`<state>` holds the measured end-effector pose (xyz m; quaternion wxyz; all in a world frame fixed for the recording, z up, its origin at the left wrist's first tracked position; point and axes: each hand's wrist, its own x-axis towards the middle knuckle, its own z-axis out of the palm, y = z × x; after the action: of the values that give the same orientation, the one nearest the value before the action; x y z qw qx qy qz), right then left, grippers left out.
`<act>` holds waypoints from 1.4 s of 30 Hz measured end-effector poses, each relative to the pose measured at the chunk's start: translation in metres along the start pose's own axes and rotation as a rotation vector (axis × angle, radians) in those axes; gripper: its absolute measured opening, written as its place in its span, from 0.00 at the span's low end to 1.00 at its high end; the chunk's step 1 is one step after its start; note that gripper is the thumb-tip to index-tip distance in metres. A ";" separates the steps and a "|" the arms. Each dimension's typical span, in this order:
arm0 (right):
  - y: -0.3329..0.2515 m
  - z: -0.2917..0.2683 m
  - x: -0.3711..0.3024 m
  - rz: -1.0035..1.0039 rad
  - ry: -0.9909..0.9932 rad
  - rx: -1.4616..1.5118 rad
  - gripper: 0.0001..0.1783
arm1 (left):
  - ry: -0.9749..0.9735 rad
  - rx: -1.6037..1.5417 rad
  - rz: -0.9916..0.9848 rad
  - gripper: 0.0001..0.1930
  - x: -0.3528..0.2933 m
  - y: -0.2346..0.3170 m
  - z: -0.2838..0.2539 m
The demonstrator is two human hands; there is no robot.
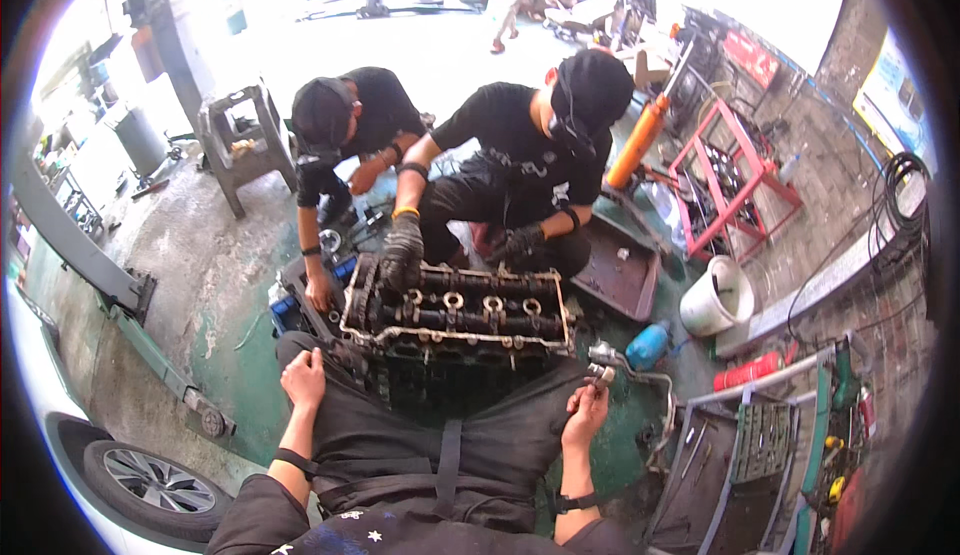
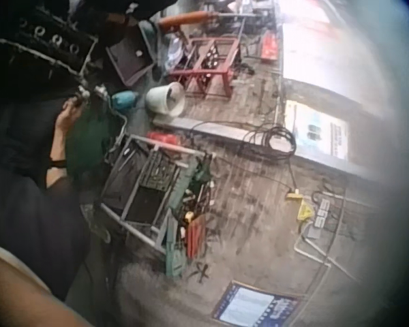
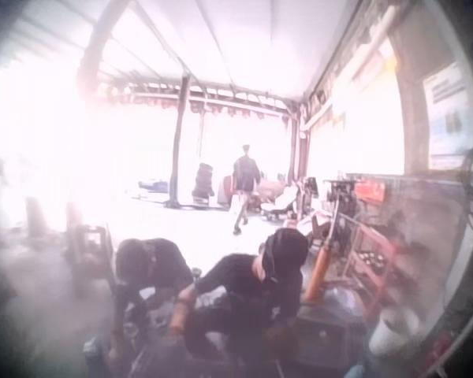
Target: The person holds and examines small engine bolts by hand before picking up a socket wrench tool to begin loosening fasteners on an internal engine block component.
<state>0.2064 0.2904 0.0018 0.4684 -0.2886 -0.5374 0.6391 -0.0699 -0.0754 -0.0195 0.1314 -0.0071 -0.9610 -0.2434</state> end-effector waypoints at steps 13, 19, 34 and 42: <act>0.004 0.000 0.008 0.082 0.010 -0.059 0.27 | -0.085 -0.106 -0.036 0.20 -0.009 -0.015 0.008; -0.020 0.046 0.106 0.091 -0.171 -0.436 0.29 | -0.118 -0.193 -0.022 0.19 -0.013 -0.013 0.002; 0.041 0.112 0.248 -0.049 -0.831 -1.366 0.21 | -0.135 -0.204 0.033 0.17 -0.015 -0.020 0.009; 0.061 0.103 0.259 0.029 -0.804 -1.308 0.21 | -0.095 -0.181 0.018 0.16 -0.010 -0.016 0.014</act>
<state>-0.0037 0.4842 0.0046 -0.0375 -0.2595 -0.9313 0.2528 -0.0647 -0.0825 -0.0412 0.0867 -0.0389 -0.9402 -0.3272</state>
